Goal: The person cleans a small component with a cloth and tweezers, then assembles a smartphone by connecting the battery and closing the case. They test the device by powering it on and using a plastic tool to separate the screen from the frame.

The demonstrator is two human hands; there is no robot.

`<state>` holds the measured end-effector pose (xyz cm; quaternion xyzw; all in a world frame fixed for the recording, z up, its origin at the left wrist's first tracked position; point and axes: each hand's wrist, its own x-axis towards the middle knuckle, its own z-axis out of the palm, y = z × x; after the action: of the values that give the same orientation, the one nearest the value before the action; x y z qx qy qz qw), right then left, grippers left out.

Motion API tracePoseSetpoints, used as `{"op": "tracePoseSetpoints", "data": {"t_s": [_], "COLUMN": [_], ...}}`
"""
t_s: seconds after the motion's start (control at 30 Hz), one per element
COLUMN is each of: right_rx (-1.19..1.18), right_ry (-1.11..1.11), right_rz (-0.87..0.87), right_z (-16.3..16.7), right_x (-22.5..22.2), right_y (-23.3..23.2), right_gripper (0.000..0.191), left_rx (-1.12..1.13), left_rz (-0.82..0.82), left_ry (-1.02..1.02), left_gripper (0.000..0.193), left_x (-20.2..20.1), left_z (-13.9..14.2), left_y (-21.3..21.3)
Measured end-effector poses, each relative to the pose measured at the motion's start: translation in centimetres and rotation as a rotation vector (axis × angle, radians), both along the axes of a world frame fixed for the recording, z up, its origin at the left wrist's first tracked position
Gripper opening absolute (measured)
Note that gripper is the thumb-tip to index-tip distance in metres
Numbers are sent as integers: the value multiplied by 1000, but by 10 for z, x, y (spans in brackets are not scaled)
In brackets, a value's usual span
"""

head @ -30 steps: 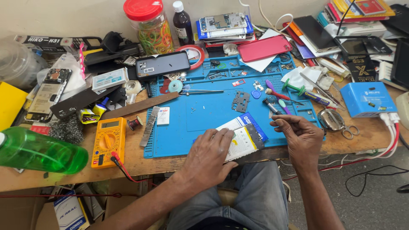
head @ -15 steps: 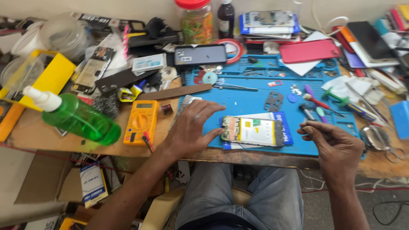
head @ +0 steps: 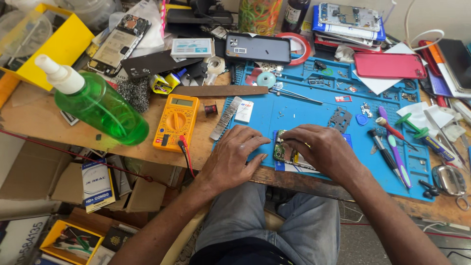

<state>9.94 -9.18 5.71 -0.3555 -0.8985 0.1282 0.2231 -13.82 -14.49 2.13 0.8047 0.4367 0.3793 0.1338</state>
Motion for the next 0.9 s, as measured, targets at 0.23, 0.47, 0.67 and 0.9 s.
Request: {"op": "tracePoseSetpoints", "data": {"t_s": [0.23, 0.47, 0.67, 0.9], "right_rx": [14, 50, -80, 132], "right_ry": [-120, -176, -24, -126], "right_rz": [60, 103, -133, -2], "right_z": [4, 8, 5, -12], "right_x": [-5, -9, 12, 13], "right_y": [2, 2, -3, -22], "right_gripper": [19, 28, 19, 28], "left_rx": [39, 49, 25, 32], "left_rz": [-53, -50, -50, -52], "left_ry": [78, 159, 148, 146], "left_gripper": [27, 26, 29, 29], "left_x": [0, 2, 2, 2], "left_z": [1, -2, -4, -3], "left_y": [-3, -2, -2, -2]}}
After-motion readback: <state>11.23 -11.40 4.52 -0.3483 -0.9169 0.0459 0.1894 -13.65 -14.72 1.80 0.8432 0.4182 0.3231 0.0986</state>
